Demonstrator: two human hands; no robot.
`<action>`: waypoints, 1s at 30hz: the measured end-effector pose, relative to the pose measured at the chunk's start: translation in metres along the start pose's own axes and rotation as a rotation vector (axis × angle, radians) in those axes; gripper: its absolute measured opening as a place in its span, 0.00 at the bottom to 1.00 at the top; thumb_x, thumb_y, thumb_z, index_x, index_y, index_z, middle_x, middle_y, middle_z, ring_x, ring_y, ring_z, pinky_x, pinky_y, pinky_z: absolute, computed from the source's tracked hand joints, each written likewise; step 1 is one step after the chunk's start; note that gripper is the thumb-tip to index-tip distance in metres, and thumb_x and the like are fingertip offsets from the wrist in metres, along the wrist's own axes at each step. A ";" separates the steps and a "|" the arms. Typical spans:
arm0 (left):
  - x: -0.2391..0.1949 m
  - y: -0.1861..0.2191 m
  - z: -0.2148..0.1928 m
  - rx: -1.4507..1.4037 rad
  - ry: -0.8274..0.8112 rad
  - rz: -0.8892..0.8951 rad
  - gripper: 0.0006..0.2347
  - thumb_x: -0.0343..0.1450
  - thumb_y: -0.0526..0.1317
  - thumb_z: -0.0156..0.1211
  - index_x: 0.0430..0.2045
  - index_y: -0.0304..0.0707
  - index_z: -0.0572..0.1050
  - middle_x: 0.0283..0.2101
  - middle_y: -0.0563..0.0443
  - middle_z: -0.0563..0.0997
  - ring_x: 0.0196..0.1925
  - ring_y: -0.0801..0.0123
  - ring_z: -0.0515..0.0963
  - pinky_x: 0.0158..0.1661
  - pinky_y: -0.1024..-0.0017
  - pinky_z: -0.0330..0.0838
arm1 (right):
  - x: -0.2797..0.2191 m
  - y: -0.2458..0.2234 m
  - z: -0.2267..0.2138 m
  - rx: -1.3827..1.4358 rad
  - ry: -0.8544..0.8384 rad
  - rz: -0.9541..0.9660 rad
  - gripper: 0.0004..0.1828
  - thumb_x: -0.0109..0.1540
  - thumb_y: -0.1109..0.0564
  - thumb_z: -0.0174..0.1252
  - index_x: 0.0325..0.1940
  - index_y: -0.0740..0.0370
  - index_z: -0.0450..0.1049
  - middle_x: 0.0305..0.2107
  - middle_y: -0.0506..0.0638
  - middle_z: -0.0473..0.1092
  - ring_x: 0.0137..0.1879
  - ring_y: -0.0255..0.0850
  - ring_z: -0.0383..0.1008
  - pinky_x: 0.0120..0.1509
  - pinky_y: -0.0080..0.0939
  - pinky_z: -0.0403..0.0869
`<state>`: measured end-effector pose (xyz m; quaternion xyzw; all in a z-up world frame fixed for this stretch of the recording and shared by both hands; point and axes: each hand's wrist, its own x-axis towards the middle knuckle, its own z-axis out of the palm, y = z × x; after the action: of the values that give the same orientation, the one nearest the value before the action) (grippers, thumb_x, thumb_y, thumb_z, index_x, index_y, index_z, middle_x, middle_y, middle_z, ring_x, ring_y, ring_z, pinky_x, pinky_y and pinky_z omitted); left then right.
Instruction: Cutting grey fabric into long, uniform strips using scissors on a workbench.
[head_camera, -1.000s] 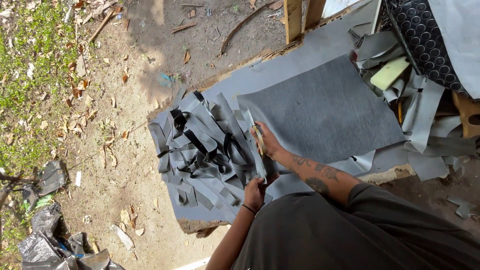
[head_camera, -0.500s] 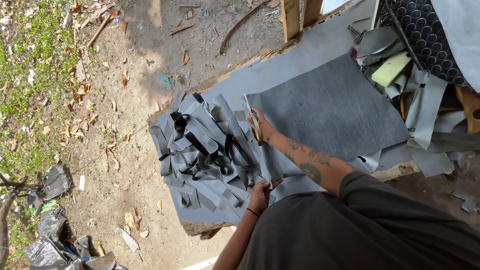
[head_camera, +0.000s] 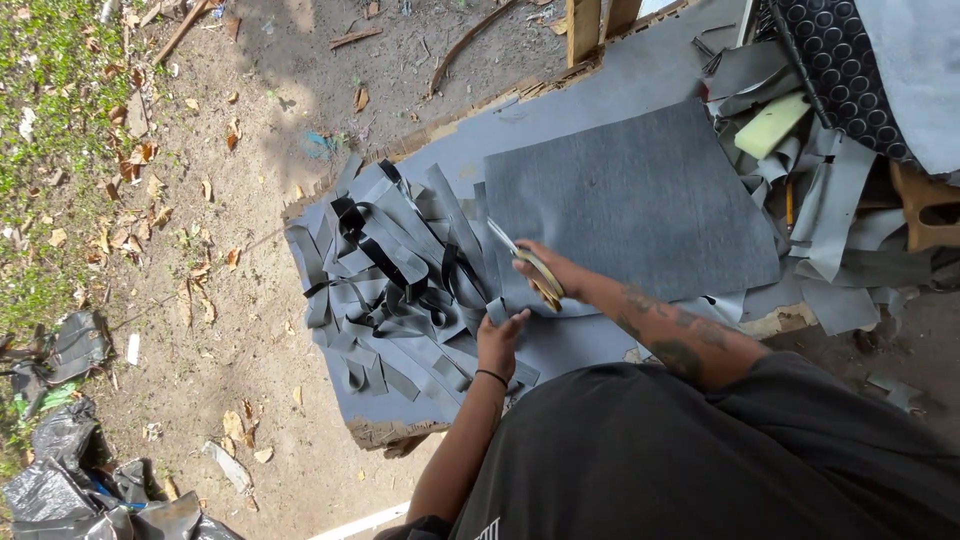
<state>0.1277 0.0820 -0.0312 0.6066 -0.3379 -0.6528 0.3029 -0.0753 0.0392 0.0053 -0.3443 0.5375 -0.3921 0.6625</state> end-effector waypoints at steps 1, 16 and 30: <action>0.014 -0.007 -0.001 -0.016 0.024 -0.083 0.18 0.70 0.36 0.67 0.54 0.33 0.72 0.47 0.43 0.81 0.53 0.56 0.82 0.59 0.55 0.68 | -0.025 0.006 -0.001 -0.010 -0.076 0.015 0.39 0.67 0.38 0.56 0.74 0.58 0.54 0.22 0.55 0.69 0.22 0.42 0.75 0.24 0.41 0.76; 0.013 0.018 0.003 0.252 0.094 -0.107 0.08 0.70 0.40 0.65 0.40 0.41 0.81 0.29 0.50 0.82 0.35 0.72 0.80 0.39 0.68 0.71 | -0.140 0.075 0.063 -0.030 -0.180 0.203 0.53 0.69 0.25 0.40 0.78 0.73 0.38 0.49 0.74 0.70 0.51 0.61 0.77 0.51 0.66 0.76; -0.010 -0.010 -0.020 -0.023 0.038 -0.153 0.11 0.71 0.38 0.64 0.41 0.31 0.76 0.37 0.39 0.81 0.34 0.63 0.85 0.35 0.67 0.80 | -0.130 0.090 0.125 0.207 0.149 0.171 0.35 0.71 0.41 0.49 0.70 0.72 0.55 0.24 0.58 0.69 0.24 0.46 0.75 0.21 0.44 0.79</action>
<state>0.1489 0.0941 -0.0338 0.6395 -0.2774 -0.6661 0.2653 0.0458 0.2004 0.0064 -0.1969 0.5693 -0.4122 0.6836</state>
